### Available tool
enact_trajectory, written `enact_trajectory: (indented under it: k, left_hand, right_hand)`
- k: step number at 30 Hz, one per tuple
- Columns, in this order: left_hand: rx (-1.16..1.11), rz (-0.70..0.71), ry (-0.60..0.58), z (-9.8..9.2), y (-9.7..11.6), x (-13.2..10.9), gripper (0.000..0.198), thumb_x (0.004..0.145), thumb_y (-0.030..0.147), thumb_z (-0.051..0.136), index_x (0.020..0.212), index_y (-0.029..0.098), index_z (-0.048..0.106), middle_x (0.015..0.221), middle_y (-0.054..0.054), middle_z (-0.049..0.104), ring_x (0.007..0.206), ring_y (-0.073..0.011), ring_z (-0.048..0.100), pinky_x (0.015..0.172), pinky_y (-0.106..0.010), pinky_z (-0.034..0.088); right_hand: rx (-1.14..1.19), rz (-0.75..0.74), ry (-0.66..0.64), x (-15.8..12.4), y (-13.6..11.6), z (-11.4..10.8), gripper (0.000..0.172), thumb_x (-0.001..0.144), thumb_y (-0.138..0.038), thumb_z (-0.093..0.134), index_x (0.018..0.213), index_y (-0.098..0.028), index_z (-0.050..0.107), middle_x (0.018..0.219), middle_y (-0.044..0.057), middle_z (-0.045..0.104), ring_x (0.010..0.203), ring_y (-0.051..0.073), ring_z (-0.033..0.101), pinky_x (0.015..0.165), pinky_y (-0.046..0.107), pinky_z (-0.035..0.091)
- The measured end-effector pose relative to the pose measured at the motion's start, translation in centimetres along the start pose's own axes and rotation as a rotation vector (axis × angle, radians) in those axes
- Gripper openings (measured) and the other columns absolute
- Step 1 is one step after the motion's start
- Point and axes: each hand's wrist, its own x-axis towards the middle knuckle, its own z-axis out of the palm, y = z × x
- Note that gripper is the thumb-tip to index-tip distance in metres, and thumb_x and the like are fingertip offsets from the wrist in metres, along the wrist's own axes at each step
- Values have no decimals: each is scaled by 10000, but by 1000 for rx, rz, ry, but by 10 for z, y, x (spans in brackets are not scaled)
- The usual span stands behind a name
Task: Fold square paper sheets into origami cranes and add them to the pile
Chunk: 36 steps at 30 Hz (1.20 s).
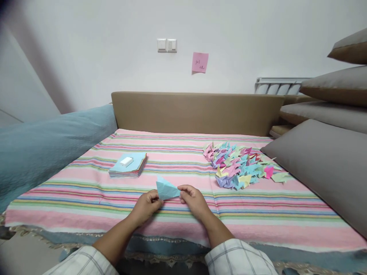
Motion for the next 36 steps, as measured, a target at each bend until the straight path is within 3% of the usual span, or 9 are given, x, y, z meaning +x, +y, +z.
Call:
enact_trajectory:
  k: [4,7,10,13,16,21,27,30,36]
  left_hand:
    - [202,161,-149,-6,4,2,376,618,106,425,801,221,732,896,-17,681,898,-191,573,867,-299,420]
    - [182,97,-123,-7,-3,0,380,664,150,441,895,230,733,1012,-29,686,990,-216,577,929,-337,411]
    - [30,-5,28,-2,-13,-4,260,732,312,542,870,215,740,962,-52,701,937,-234,609,880,-353,448]
    - [-199,-134,171,7,-20,-7,356,620,396,703,897,173,727,745,-32,680,717,-187,615,702,-305,480]
    - [-417,-229,168,14,-20,-7,504,509,363,786,948,132,700,544,43,570,535,-112,534,568,-243,425]
    - [-491,-250,154,19,-21,-6,491,522,344,784,952,129,684,607,19,606,592,-123,567,612,-253,451]
    - [-67,41,389,11,-24,-7,189,644,325,680,748,170,651,971,-74,596,912,-212,586,756,-330,493]
    - [271,236,497,6,-20,-9,143,724,284,631,831,192,653,1005,-74,537,989,-226,535,842,-382,467]
    - [678,438,438,6,-16,-14,297,824,306,563,1113,282,629,1176,-93,475,1054,-261,456,889,-446,407]
  right_hand:
    - [5,22,33,4,2,-9,412,679,-532,675,880,-172,652,711,18,641,651,142,586,669,288,469]
    - [1,4,44,6,2,-9,385,687,-554,656,770,-179,635,745,23,646,668,152,580,667,287,462]
    - [-31,-31,56,8,1,-5,338,626,-490,725,694,-178,614,716,5,632,656,143,555,658,271,441]
    - [-1,-32,64,9,1,2,318,560,-401,775,714,-177,611,677,-16,605,630,125,532,633,255,425]
    - [60,-12,69,8,2,8,339,535,-360,778,772,-174,622,659,-25,589,615,117,528,609,247,419]
    - [93,14,96,4,0,12,360,540,-384,761,801,-173,633,639,-20,587,590,115,527,587,249,417]
    - [-58,-106,162,1,-2,9,348,568,-410,733,806,-169,654,616,-16,561,567,120,505,539,244,406]
    - [-180,-177,180,-1,1,10,346,624,-403,701,879,-171,667,631,-12,547,550,117,483,503,234,394]
    - [-353,-260,134,-5,6,12,336,696,-375,653,979,-194,654,724,-7,522,593,119,499,532,232,416]
